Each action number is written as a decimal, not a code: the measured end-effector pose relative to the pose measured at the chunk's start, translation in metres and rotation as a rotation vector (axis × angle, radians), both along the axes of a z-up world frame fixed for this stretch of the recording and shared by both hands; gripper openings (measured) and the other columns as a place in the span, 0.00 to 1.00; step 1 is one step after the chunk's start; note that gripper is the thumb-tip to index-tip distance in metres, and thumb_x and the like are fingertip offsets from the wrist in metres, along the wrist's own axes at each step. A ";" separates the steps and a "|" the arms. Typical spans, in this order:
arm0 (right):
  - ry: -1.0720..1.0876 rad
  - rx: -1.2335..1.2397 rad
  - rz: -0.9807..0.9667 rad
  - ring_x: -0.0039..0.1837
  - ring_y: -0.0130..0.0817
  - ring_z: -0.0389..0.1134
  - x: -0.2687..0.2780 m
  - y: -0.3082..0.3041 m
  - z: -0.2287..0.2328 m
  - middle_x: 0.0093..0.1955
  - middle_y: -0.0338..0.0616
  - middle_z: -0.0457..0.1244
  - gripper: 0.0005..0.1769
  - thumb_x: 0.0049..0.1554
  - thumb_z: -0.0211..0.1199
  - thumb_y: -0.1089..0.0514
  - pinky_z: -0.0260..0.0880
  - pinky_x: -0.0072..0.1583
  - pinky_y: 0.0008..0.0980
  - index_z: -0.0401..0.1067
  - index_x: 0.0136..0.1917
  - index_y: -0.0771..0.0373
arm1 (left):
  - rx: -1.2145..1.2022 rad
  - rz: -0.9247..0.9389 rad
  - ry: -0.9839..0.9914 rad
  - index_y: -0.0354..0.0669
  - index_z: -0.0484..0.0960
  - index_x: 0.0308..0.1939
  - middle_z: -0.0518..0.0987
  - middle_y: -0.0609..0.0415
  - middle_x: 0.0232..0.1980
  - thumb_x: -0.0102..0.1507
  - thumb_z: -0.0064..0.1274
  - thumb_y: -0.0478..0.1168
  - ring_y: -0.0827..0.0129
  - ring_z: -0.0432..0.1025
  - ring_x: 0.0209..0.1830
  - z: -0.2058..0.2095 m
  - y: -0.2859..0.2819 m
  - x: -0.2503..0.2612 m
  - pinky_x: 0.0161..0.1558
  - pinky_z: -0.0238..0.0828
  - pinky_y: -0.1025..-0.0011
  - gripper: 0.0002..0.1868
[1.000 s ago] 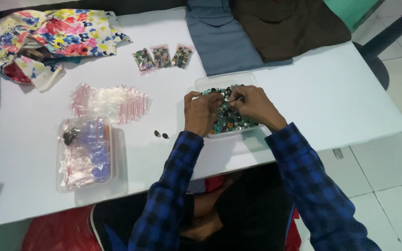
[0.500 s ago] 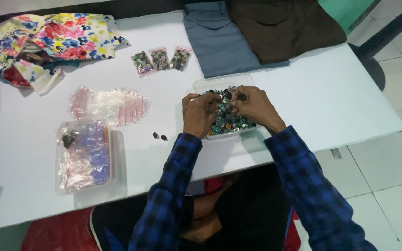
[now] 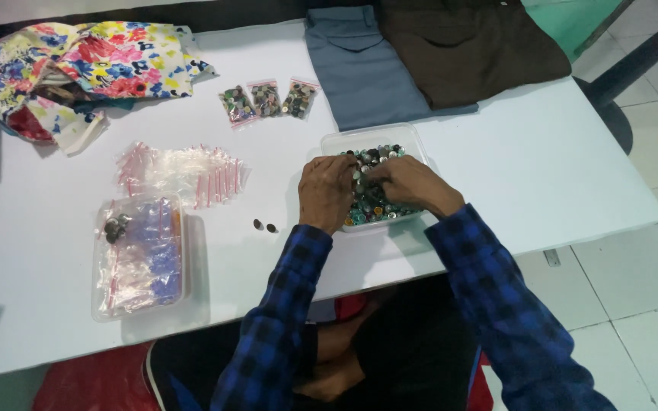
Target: Picking up small buttons from a tray and placing them into small plastic zip-lock bags.
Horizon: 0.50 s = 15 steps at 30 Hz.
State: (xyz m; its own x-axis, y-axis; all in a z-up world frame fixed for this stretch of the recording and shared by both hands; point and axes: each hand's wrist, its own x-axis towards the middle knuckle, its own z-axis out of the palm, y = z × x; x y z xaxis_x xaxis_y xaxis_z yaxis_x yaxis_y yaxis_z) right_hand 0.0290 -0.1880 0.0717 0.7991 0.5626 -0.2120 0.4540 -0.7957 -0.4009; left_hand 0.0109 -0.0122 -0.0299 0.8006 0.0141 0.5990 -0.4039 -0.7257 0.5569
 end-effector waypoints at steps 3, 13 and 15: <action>-0.030 -0.237 -0.043 0.59 0.62 0.72 -0.019 -0.007 0.035 0.53 0.58 0.72 0.19 0.57 0.55 0.62 0.72 0.61 0.57 0.82 0.57 0.55 | -0.001 -0.022 -0.043 0.59 0.80 0.46 0.81 0.65 0.38 0.68 0.52 0.42 0.69 0.78 0.49 0.003 0.001 -0.001 0.61 0.61 0.70 0.04; -0.293 -0.131 -0.085 0.51 0.60 0.74 0.018 -0.010 -0.008 0.45 0.53 0.72 0.14 0.57 0.58 0.63 0.76 0.51 0.56 0.82 0.52 0.55 | -0.013 -0.052 -0.009 0.60 0.80 0.45 0.79 0.65 0.34 0.68 0.51 0.43 0.67 0.78 0.44 0.008 0.004 -0.007 0.61 0.61 0.68 0.04; -0.387 -0.159 -0.099 0.50 0.54 0.74 0.032 -0.007 -0.028 0.45 0.49 0.71 0.14 0.56 0.61 0.62 0.77 0.50 0.53 0.81 0.53 0.54 | -0.028 -0.048 0.022 0.58 0.81 0.46 0.80 0.61 0.36 0.68 0.51 0.41 0.64 0.78 0.46 0.009 0.005 -0.008 0.63 0.59 0.66 0.05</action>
State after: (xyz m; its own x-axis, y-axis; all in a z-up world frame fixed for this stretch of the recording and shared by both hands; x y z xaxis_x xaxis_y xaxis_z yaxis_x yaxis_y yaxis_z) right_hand 0.0609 -0.1947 0.0434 0.8854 0.4634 0.0365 0.4648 -0.8813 -0.0849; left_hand 0.0031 -0.0076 -0.0206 0.8139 -0.0080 0.5810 -0.4250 -0.6901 0.5858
